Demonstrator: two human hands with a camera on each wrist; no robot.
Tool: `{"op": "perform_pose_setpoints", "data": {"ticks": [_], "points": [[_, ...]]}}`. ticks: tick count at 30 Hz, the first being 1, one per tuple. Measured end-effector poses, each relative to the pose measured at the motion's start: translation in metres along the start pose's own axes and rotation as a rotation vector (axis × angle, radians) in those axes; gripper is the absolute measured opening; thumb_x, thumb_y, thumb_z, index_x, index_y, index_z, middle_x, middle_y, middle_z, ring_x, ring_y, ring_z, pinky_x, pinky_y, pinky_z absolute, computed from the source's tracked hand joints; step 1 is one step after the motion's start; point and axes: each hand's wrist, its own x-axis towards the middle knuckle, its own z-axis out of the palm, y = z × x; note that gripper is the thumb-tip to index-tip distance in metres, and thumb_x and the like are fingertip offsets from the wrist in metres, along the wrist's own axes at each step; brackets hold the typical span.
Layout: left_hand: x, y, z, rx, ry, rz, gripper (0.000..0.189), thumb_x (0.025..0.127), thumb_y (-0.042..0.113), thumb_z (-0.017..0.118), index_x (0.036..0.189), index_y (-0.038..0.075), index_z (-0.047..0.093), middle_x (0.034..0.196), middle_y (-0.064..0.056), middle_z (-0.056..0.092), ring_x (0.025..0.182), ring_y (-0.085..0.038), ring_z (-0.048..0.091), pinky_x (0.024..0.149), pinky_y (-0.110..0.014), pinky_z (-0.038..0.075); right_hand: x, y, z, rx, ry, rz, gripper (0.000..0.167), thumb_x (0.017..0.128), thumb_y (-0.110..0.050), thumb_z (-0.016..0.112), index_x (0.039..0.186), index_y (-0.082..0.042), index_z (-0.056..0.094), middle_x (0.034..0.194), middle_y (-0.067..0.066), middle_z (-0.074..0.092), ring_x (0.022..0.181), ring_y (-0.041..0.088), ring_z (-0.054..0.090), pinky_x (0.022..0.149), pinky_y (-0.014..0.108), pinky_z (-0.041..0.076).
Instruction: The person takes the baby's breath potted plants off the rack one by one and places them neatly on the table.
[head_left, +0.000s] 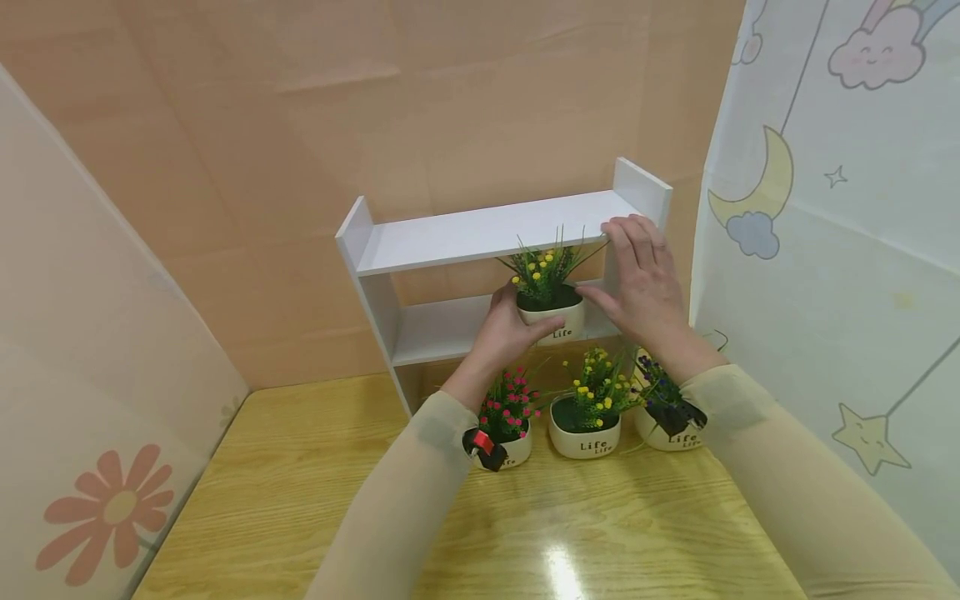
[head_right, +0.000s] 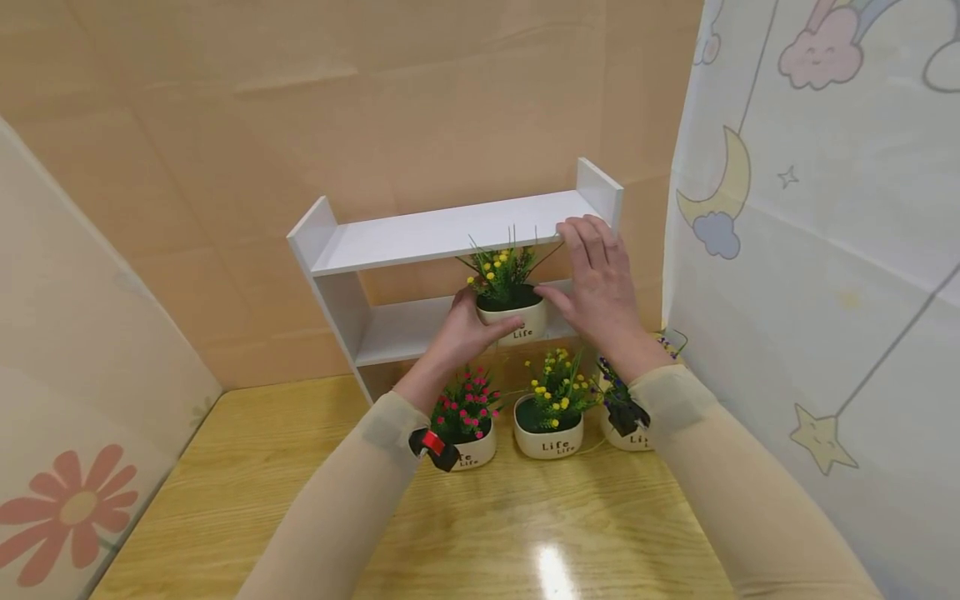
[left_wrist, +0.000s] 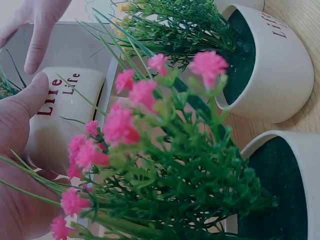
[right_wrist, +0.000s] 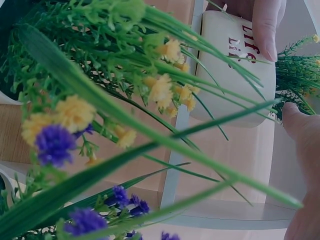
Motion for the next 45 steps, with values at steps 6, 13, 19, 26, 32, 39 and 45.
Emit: {"op": "perform_pose_setpoints", "data": {"ticks": [6,13,19,26,32,39,45], "points": [[0.0023,-0.0018,0.0001,-0.03,0.009,0.019,0.11,0.096,0.046,0.088,0.176,0.009,0.021,0.177,-0.015,0.032,0.163,-0.031,0.033,0.129,-0.049,0.037,0.0006,-0.0011,0.0005,0.004,0.004,-0.001,0.1,0.085,-0.027,0.098,0.161,-0.002,0.036,0.161,0.021,0.037,0.156,0.043,0.027,0.133,0.054,0.022],[0.0037,-0.0023,-0.0003,-0.044,0.018,0.044,0.106,0.096,0.045,0.089,0.174,0.011,0.027,0.173,-0.012,0.039,0.159,-0.029,0.04,0.127,-0.047,0.04,0.0014,-0.0017,0.0013,0.006,0.005,0.004,0.1,0.085,-0.026,0.098,0.16,-0.002,0.036,0.16,0.021,0.037,0.157,0.043,0.027,0.133,0.054,0.022],[0.0033,-0.0032,0.0001,-0.039,0.018,0.049,0.103,0.096,0.046,0.088,0.173,0.011,0.029,0.172,-0.011,0.041,0.158,-0.029,0.042,0.126,-0.047,0.042,0.0009,-0.002,0.0009,-0.004,-0.009,0.015,0.1,0.086,-0.027,0.098,0.16,-0.002,0.035,0.161,0.021,0.036,0.157,0.043,0.026,0.132,0.055,0.023],[0.003,-0.0032,0.0007,-0.011,0.027,0.01,0.108,0.095,0.049,0.087,0.175,0.008,0.026,0.176,-0.013,0.036,0.161,-0.031,0.037,0.127,-0.048,0.04,0.0008,-0.002,0.0006,-0.004,-0.009,0.012,0.1,0.086,-0.027,0.098,0.16,-0.002,0.035,0.161,0.022,0.036,0.157,0.043,0.026,0.132,0.055,0.022],[0.002,-0.0021,0.0009,-0.018,0.039,0.019,0.107,0.095,0.048,0.089,0.174,0.009,0.029,0.175,-0.011,0.038,0.16,-0.03,0.039,0.127,-0.048,0.04,0.0006,-0.0005,0.0007,-0.003,-0.014,0.009,0.1,0.087,-0.029,0.097,0.16,-0.001,0.035,0.161,0.023,0.035,0.156,0.045,0.026,0.133,0.055,0.02],[0.0003,-0.0003,0.0013,-0.012,0.048,0.034,0.105,0.094,0.047,0.09,0.173,0.01,0.031,0.174,-0.01,0.04,0.16,-0.029,0.039,0.127,-0.048,0.04,0.0005,0.0,-0.0003,-0.007,-0.021,0.011,0.099,0.088,-0.029,0.097,0.16,-0.001,0.035,0.161,0.024,0.035,0.156,0.046,0.025,0.133,0.055,0.019],[-0.0048,0.0026,0.0002,-0.016,0.052,0.03,0.102,0.094,0.045,0.091,0.172,0.012,0.034,0.172,-0.009,0.043,0.158,-0.029,0.042,0.126,-0.049,0.041,0.0004,-0.0008,-0.0024,-0.004,-0.015,0.012,0.1,0.086,-0.027,0.098,0.159,-0.001,0.035,0.16,0.024,0.036,0.156,0.045,0.026,0.133,0.054,0.021]]}}
